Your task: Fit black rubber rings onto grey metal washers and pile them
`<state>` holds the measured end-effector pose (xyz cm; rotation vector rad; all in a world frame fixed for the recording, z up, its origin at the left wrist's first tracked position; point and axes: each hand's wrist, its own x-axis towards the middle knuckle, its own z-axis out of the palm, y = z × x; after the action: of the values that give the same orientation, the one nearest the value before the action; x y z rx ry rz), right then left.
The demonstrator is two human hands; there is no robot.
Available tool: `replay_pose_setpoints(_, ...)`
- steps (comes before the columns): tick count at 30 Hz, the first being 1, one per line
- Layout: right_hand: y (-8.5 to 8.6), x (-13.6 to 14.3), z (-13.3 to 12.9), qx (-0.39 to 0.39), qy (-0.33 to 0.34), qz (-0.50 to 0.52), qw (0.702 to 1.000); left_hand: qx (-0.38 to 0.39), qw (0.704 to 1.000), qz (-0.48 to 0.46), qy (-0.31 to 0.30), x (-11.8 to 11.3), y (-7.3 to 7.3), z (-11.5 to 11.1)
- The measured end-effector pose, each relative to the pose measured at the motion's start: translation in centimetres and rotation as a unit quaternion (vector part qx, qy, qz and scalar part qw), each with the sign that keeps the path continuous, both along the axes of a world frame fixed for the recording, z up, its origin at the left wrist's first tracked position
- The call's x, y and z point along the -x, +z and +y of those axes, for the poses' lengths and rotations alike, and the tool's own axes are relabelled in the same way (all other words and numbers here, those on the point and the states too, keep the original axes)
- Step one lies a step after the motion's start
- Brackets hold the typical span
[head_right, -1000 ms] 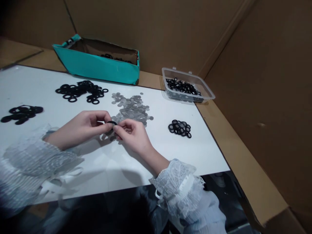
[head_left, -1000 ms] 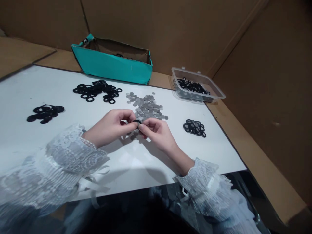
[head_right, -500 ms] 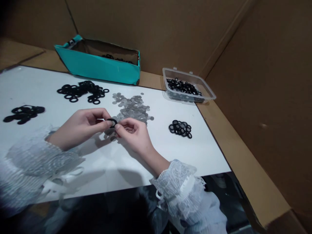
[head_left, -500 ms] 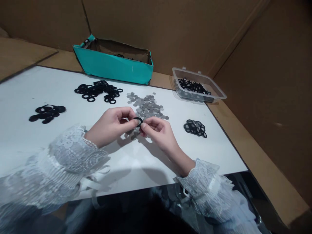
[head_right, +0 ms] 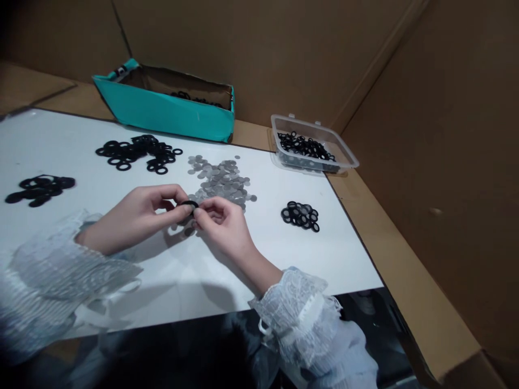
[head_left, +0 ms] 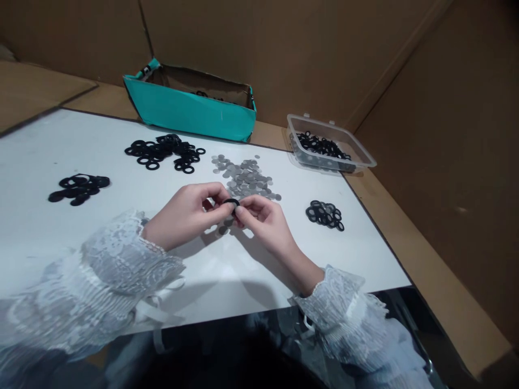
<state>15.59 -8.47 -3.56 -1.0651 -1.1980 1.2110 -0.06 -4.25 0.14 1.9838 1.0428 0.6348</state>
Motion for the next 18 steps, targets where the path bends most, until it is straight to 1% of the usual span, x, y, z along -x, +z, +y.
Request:
replay_pose_setpoints(3,-0.22,-0.14,0.15,-0.005,0.002,-0.005,1.000,0.027,0.999,0.022,-0.027,0.20,0.02,0.18)
replay_pose_setpoints(6,-0.60,-0.20,0.15,-0.014,-0.001,-0.039,0.999,0.030,0.998,0.039,-0.036,0.37,0.10,0.28)
replay_pose_setpoints(9,-0.85,-0.17,0.05,-0.044,-0.013,-0.079,0.996,0.021,0.998,0.050,-0.030,0.41,0.27,0.30)
replay_pose_setpoints(14,-0.80,-0.30,-0.03,-0.078,-0.004,-0.124,0.989,0.002,0.997,0.069,-0.036,0.43,0.65,0.28)
replay_pose_setpoints(18,-0.81,-0.35,-0.12,-0.078,-0.039,-0.141,0.986,-0.033,0.997,0.072,-0.026,0.47,0.53,0.20)
